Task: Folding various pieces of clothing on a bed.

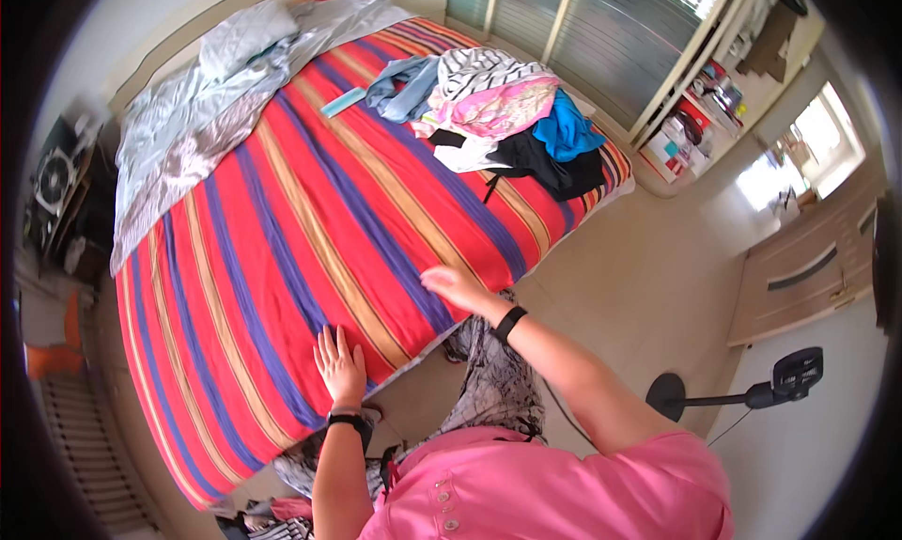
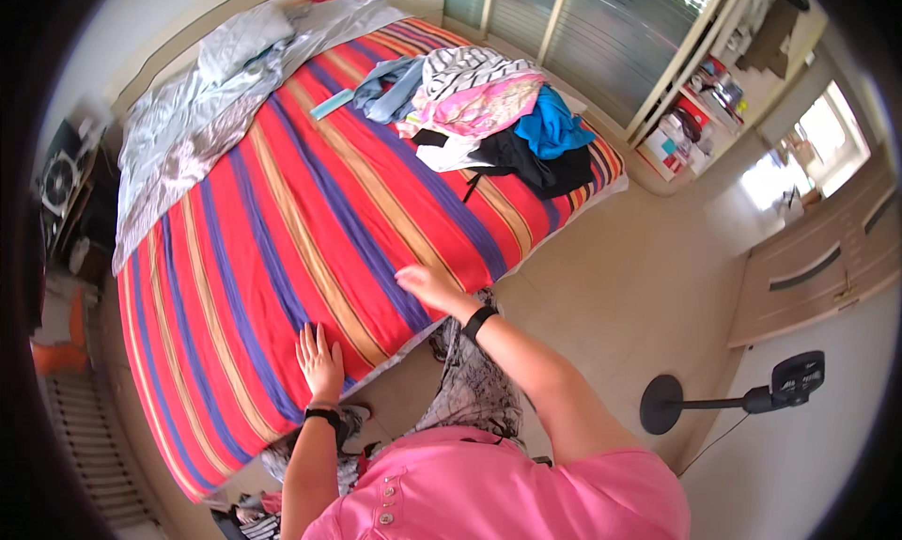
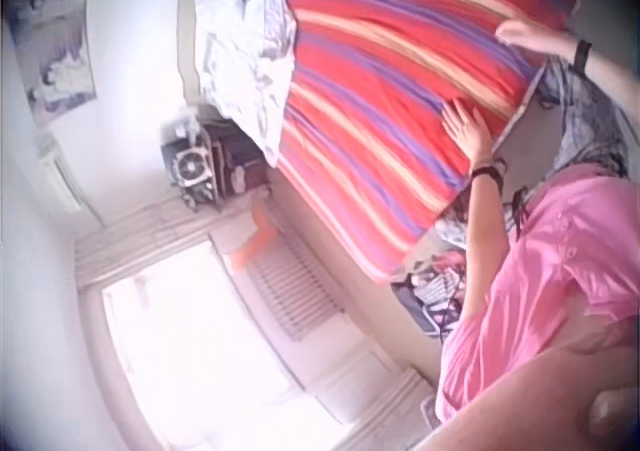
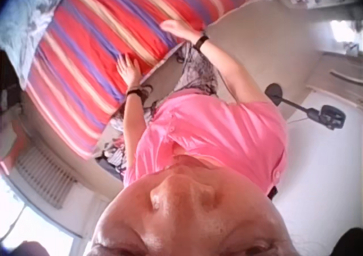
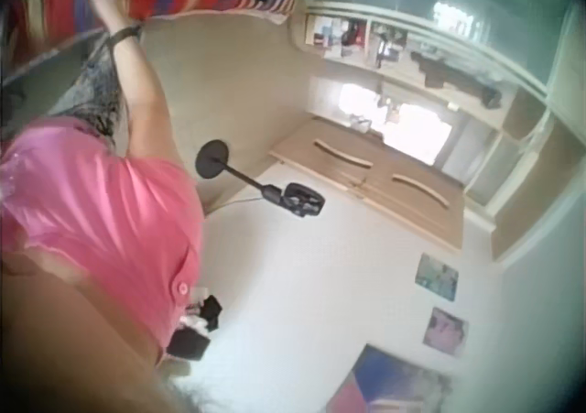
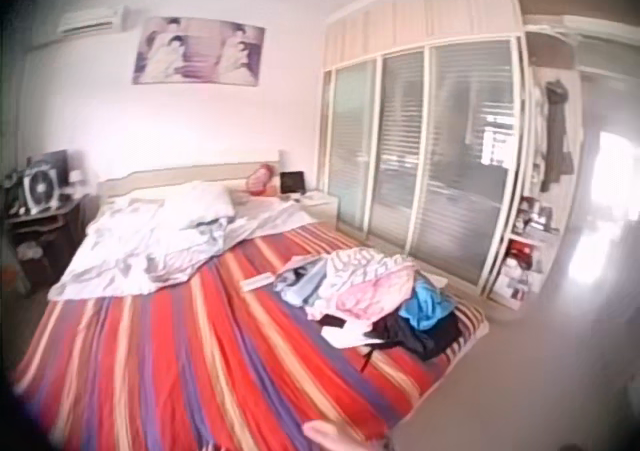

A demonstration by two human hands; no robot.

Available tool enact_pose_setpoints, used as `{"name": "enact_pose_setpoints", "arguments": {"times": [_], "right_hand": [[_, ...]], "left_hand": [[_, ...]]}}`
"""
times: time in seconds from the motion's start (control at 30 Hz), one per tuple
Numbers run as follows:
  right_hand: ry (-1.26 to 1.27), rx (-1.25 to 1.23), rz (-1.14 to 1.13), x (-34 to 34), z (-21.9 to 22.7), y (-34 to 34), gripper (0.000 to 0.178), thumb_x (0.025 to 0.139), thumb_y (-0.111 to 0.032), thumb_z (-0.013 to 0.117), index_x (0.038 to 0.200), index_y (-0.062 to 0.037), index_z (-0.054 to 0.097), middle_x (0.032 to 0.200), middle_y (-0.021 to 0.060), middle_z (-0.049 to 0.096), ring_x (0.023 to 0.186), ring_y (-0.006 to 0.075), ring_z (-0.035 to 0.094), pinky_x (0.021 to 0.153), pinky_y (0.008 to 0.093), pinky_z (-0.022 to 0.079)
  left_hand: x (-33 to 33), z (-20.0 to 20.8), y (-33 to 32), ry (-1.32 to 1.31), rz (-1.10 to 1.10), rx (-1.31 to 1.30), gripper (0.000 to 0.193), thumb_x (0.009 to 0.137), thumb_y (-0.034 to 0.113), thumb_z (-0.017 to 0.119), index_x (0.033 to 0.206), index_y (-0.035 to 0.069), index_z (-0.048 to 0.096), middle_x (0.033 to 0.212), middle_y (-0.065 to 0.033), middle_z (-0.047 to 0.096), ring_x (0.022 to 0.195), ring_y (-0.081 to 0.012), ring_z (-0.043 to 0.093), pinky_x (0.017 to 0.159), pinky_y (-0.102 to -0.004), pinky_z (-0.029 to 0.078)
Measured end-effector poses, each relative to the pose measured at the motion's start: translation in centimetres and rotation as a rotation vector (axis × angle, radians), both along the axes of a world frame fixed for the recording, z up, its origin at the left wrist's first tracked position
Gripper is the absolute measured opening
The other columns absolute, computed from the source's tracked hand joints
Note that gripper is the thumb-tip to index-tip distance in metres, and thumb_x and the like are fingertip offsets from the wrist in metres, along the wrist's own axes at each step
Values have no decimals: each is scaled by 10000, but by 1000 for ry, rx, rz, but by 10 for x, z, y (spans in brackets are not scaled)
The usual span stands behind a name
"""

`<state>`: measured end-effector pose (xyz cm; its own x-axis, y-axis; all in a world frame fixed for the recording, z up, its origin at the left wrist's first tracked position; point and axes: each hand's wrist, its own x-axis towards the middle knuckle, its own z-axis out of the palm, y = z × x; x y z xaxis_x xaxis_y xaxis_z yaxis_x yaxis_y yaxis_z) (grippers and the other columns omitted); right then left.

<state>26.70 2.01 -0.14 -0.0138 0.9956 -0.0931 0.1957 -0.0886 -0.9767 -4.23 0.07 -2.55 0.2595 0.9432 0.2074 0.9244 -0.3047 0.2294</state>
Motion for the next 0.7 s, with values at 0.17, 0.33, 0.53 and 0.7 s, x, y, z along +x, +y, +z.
{"name": "enact_pose_setpoints", "arguments": {"times": [0.17,0.33,0.53,0.7], "right_hand": [[-393,241,-657,140,-20,58,199,869,-150,569,976,2,639,946,179,668,921,300,642,791,352,503],[-449,209,-838,232,-13,110,216,844,-184,577,911,8,648,862,176,675,851,326,654,733,378,515],[-191,293,-847,277,11,188,345,808,-208,665,1056,28,625,998,180,664,960,249,626,828,317,478],[338,234,-934,286,42,226,320,847,-183,646,1119,-23,591,954,53,624,837,138,561,753,265,414]], "left_hand": [[7,6,1,32,-5,32,510,899,282,490,1346,43,427,1434,-199,349,1336,-331,322,1125,-451,206],[12,2,1,46,37,83,522,825,226,557,1301,27,480,1401,-217,394,1318,-352,351,1115,-473,234],[12,0,3,74,44,59,529,801,184,547,1300,23,477,1394,-227,395,1310,-375,350,1112,-488,234],[16,4,4,82,50,32,533,792,176,537,1299,23,478,1389,-228,397,1307,-380,352,1109,-497,236]]}}
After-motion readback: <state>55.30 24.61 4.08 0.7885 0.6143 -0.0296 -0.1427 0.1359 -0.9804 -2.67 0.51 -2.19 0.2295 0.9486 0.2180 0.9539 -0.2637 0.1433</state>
